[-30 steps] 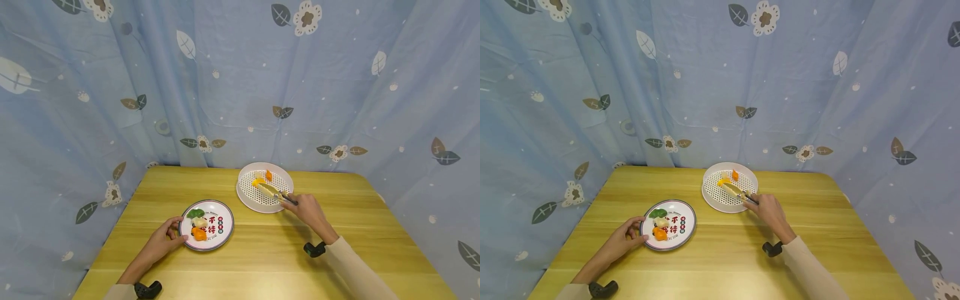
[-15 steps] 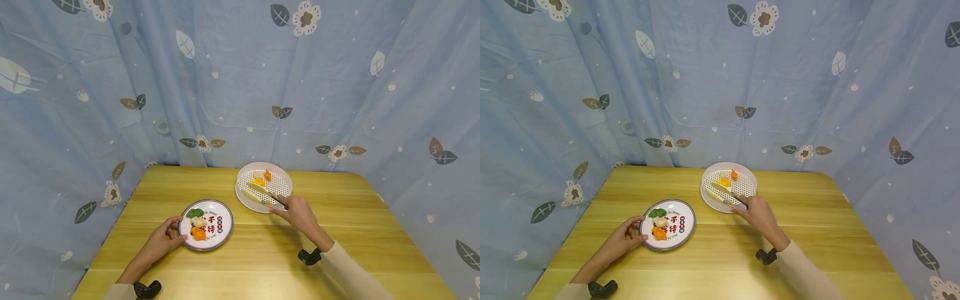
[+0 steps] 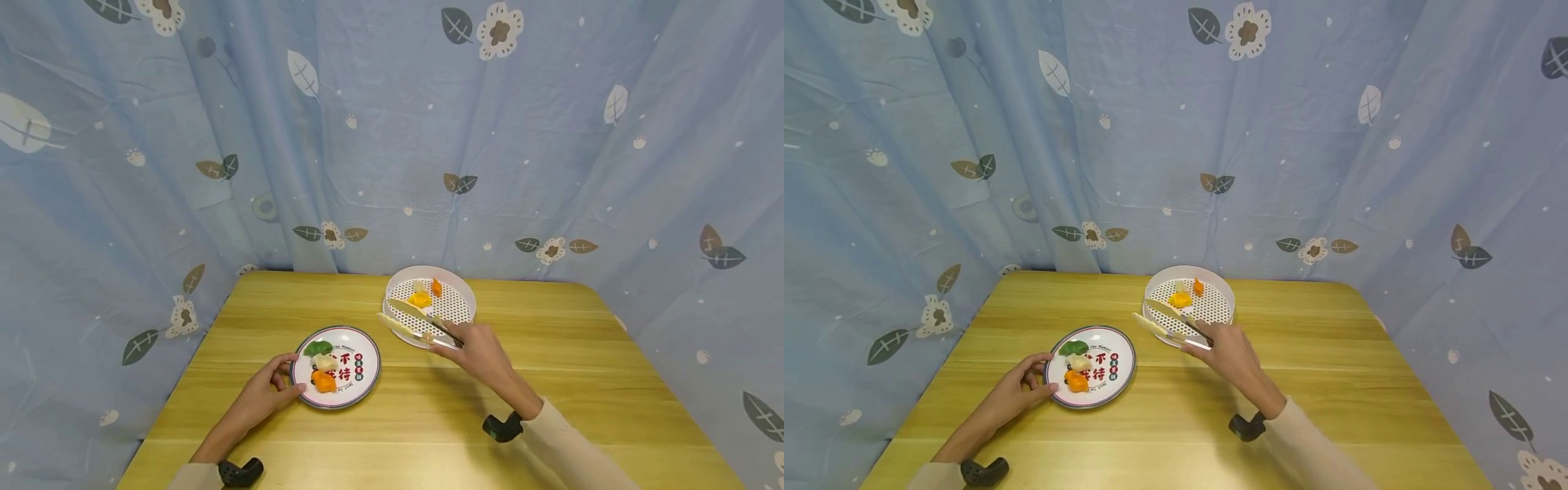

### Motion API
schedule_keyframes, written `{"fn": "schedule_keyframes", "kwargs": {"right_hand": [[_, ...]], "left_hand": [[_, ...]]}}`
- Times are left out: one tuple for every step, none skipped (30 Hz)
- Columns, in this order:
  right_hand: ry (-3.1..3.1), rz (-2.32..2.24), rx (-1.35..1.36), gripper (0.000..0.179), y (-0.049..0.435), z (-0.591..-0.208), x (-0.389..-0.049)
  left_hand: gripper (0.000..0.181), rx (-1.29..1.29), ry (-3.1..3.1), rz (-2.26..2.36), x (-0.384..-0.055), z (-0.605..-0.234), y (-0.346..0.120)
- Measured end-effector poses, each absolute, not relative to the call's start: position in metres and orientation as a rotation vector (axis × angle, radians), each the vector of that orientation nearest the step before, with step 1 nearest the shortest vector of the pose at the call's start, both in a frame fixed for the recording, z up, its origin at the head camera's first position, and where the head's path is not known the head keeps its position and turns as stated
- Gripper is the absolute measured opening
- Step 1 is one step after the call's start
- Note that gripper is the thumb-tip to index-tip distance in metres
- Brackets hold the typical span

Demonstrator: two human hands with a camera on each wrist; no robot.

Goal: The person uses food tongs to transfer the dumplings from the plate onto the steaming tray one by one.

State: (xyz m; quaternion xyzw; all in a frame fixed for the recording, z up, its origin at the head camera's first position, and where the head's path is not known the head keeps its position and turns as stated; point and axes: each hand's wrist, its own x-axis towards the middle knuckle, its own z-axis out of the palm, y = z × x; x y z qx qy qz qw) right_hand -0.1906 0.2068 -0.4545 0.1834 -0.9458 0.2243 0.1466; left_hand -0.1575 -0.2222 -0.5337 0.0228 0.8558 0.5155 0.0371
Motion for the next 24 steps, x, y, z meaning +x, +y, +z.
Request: {"fn": "schedule_keyframes", "kwargs": {"right_hand": [[-2.726, 0.649, 0.542, 0.066, 0.204, -0.454, -0.189], [-2.732, 0.655, 0.554, 0.066, 0.202, -0.454, -0.186], [-2.742, 0.662, 0.563, 0.066, 0.199, -0.455, -0.184], [-2.751, 0.671, 0.572, 0.066, 0.197, -0.455, -0.182], [-2.759, 0.669, 0.589, 0.065, 0.194, -0.455, -0.18], [-2.764, 0.67, 0.609, 0.062, 0.192, -0.456, -0.178], [-2.766, 0.669, 0.63, 0.057, 0.189, -0.457, -0.177], [-2.764, 0.673, 0.655, 0.052, 0.187, -0.458, -0.175], [-2.757, 0.673, 0.683, 0.046, 0.184, -0.459, -0.174], [-2.746, 0.68, 0.707, 0.042, 0.182, -0.46, -0.172], [-2.736, 0.686, 0.73, 0.036, 0.18, -0.461, -0.171], [-2.73, 0.691, 0.744, 0.033, 0.178, -0.462, -0.17], [-2.722, 0.703, 0.763, 0.032, 0.176, -0.462, -0.168], [-2.715, 0.71, 0.783, 0.031, 0.174, -0.463, -0.167], [-2.708, 0.717, 0.801, 0.032, 0.172, -0.463, -0.165], [-2.702, 0.729, 0.818, 0.031, 0.171, -0.464, -0.164], [-2.7, 0.736, 0.834, 0.031, 0.169, -0.465, -0.163], [-2.697, 0.747, 0.848, 0.031, 0.168, -0.465, -0.162], [-2.691, 0.756, 0.866, 0.031, 0.166, -0.466, -0.16], [-2.689, 0.756, 0.878, 0.031, 0.165, -0.466, -0.159], [-2.687, 0.756, 0.886, 0.031, 0.164, -0.467, -0.158], [-2.689, 0.759, 0.892, 0.031, 0.163, -0.467, -0.157], [-2.691, 0.754, 0.898, 0.032, 0.162, -0.467, -0.156], [-2.695, 0.74, 0.907, 0.032, 0.161, -0.468, -0.155]], "left_hand": [[0.064, 0.068, 2.626, 1.581, -0.157, -0.534, -0.222], [0.064, 0.067, 2.624, 1.581, -0.157, -0.534, -0.222], [0.064, 0.066, 2.623, 1.58, -0.157, -0.534, -0.222], [0.065, 0.065, 2.621, 1.582, -0.157, -0.534, -0.222], [0.065, 0.063, 2.619, 1.583, -0.157, -0.534, -0.222], [0.065, 0.062, 2.617, 1.581, -0.157, -0.534, -0.222], [0.065, 0.061, 2.616, 1.581, -0.157, -0.533, -0.222], [0.065, 0.059, 2.617, 1.579, -0.157, -0.533, -0.222], [0.065, 0.057, 2.618, 1.577, -0.157, -0.533, -0.222], [0.065, 0.057, 2.616, 1.578, -0.157, -0.533, -0.222], [0.065, 0.058, 2.616, 1.578, -0.157, -0.533, -0.221], [0.065, 0.061, 2.62, 1.576, -0.157, -0.534, -0.222], [0.065, 0.064, 2.622, 1.576, -0.158, -0.534, -0.222], [0.065, 0.067, 2.625, 1.577, -0.158, -0.534, -0.222], [0.065, 0.071, 2.627, 1.577, -0.158, -0.534, -0.222], [0.065, 0.075, 2.629, 1.579, -0.158, -0.534, -0.222], [0.065, 0.077, 2.632, 1.578, -0.158, -0.535, -0.222], [0.065, 0.079, 2.634, 1.577, -0.158, -0.535, -0.222], [0.065, 0.079, 2.635, 1.576, -0.158, -0.535, -0.222], [0.065, 0.079, 2.637, 1.574, -0.158, -0.535, -0.222], [0.065, 0.079, 2.638, 1.573, -0.158, -0.535, -0.222], [0.065, 0.079, 2.638, 1.572, -0.158, -0.535, -0.222], [0.065, 0.079, 2.639, 1.571, -0.157, -0.535, -0.222], [0.065, 0.081, 2.639, 1.571, -0.157, -0.535, -0.222]]}}
